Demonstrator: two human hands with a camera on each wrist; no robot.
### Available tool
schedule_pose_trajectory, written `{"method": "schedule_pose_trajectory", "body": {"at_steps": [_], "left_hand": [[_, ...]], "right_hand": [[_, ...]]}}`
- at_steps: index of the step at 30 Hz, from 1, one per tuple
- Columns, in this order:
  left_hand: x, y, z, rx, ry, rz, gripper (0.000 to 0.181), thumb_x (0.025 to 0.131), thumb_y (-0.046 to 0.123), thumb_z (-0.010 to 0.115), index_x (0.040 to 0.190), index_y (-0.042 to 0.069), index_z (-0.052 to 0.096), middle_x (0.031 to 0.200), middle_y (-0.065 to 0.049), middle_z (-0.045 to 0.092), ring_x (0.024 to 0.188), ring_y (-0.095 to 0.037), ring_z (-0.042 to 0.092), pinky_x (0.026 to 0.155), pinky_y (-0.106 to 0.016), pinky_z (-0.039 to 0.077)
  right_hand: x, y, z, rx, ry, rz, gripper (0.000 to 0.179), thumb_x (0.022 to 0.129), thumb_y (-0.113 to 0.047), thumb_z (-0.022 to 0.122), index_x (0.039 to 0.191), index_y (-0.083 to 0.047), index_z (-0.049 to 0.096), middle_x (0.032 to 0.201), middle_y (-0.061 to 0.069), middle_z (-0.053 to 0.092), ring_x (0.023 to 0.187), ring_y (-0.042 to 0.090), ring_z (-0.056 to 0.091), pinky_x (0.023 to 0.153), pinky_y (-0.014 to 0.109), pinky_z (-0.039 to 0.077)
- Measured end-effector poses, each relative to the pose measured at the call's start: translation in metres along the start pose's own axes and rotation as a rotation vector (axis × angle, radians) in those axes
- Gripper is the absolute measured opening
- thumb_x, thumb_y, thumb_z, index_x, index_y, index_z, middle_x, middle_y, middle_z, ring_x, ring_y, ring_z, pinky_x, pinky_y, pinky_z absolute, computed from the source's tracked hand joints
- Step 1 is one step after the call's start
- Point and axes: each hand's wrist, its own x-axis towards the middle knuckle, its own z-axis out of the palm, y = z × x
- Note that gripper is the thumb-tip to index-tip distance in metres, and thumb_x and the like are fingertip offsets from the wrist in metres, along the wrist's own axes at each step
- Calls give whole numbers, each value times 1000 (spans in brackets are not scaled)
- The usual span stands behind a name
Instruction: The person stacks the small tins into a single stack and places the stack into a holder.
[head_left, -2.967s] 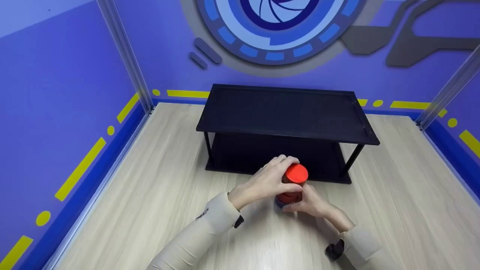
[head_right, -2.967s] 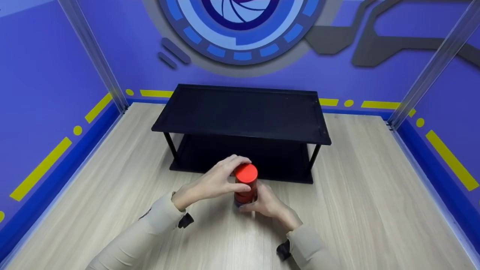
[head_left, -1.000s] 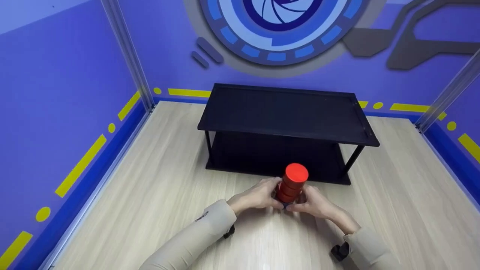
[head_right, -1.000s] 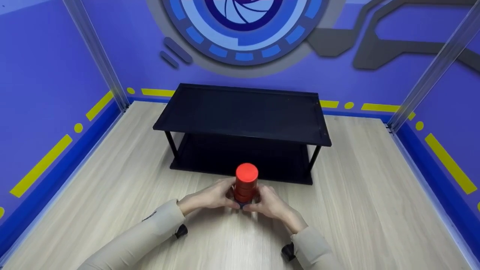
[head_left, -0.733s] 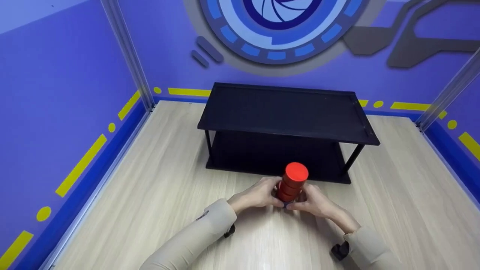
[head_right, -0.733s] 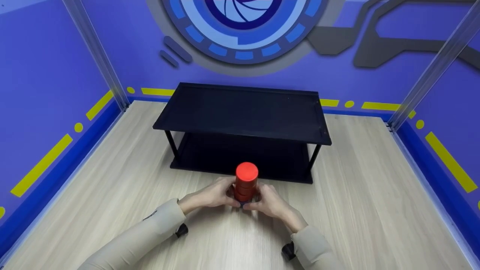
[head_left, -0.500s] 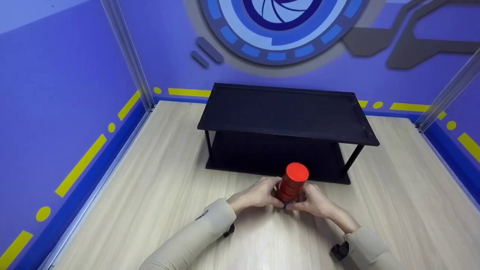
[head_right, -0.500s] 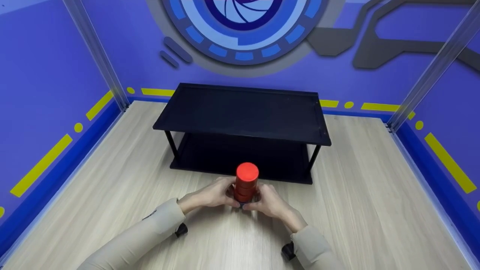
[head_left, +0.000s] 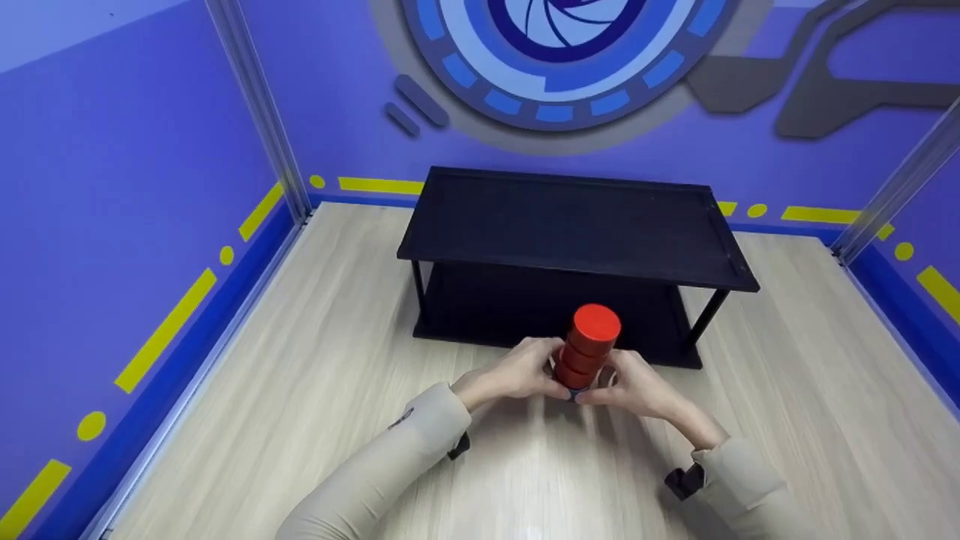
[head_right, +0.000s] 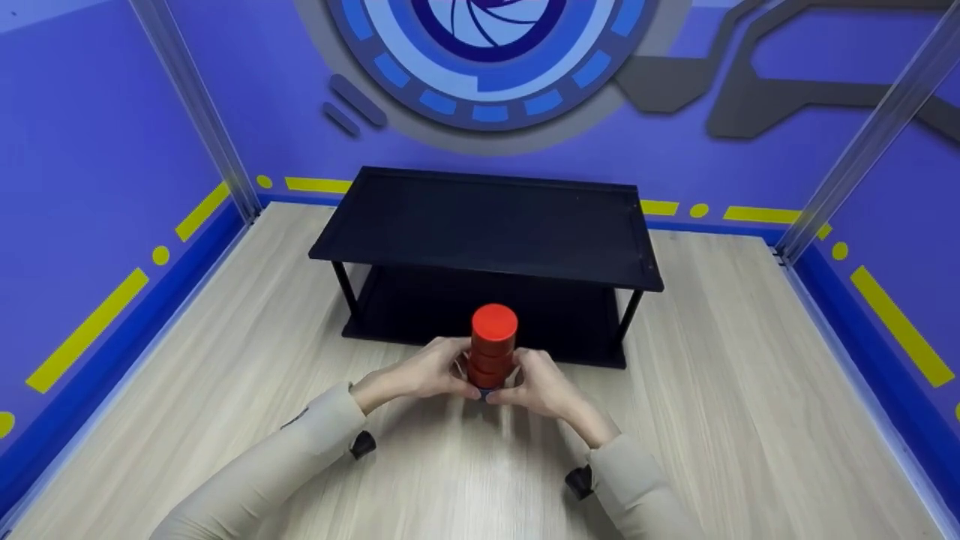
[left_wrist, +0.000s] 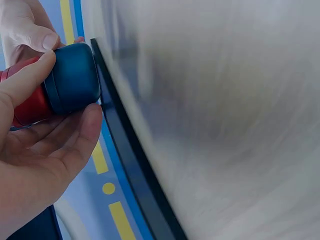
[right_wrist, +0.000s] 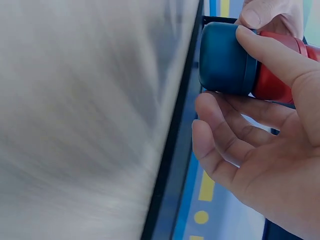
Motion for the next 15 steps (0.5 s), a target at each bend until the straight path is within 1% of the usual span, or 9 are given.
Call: {"method": "schedule_pose_trajectory", "body": {"at_steps": [6, 11, 13, 15], "left_hand": [[2, 8, -12, 32, -4, 20, 43, 72, 16, 84, 109, 9, 62, 97, -1, 70, 82, -10, 65, 71, -14, 49], [5, 15, -24, 43, 0, 46, 44, 73, 18, 84, 110, 9, 62, 95, -1, 70, 78, -6, 62, 71, -15, 49], [6, 18, -29, 43, 6, 56, 44, 73, 18, 84, 110, 9, 62, 95, -1, 70, 77, -4, 62, 71, -15, 49], [7, 22, -34, 43, 12, 66, 45, 73, 19, 84, 111, 9, 62, 96, -2, 70, 78, -4, 62, 71, -15, 50]], "right_hand": [[6, -7, -13, -14, -23, -25, 35, 76, -24, 82, 106, -14, 66, 88, 3, 71, 65, 10, 61, 57, 23, 50], [12, -15, -27, -39, -43, -26, 31, 75, -20, 82, 101, -13, 66, 80, 3, 68, 62, 8, 59, 58, 23, 49], [14, -19, -32, -58, -38, -29, 29, 75, -20, 82, 98, -13, 66, 77, 3, 66, 61, 7, 57, 57, 22, 49], [17, -23, -37, -63, -41, -29, 30, 75, -22, 82, 99, -12, 66, 76, 3, 66, 62, 7, 59, 58, 23, 50]]}}
